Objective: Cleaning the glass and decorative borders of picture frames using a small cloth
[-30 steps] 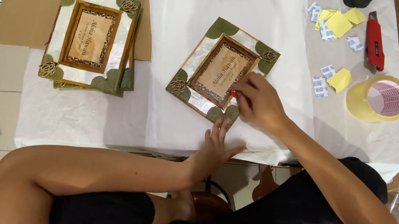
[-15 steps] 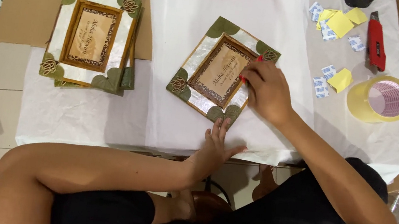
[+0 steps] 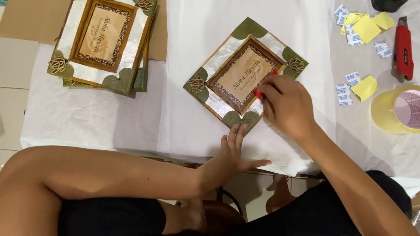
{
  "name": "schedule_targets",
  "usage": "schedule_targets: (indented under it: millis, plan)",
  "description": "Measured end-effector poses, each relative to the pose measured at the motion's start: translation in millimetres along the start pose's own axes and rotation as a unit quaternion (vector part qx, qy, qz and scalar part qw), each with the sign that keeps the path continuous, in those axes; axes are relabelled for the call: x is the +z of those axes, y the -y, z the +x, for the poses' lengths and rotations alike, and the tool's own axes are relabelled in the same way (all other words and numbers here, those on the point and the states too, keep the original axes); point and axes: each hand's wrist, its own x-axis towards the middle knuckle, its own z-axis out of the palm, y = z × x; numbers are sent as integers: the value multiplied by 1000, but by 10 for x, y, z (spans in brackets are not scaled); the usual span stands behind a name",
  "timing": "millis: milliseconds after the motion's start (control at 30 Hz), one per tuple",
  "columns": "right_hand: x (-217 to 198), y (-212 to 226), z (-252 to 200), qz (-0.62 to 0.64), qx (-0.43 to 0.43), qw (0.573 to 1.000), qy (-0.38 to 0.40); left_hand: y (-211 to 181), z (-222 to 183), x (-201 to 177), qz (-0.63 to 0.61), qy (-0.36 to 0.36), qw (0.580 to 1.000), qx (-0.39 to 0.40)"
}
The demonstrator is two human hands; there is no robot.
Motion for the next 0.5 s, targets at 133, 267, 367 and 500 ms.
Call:
schedule_targets:
  millis: [133, 267, 367, 500]
  plan:
    - [39, -14, -66, -44, 6, 999, -12, 136, 19, -192, 4, 8, 1000, 20]
    - [54, 172, -106, 5, 16, 1000, -15, 188, 10, -218, 50, 20, 998, 31]
    - [45, 327, -126, -2, -6, 1000, -17, 192, 5, -167, 107, 18, 992, 64]
    - [58, 405, -132, 15, -49, 999, 6, 176, 10, -102, 127, 9, 989, 73]
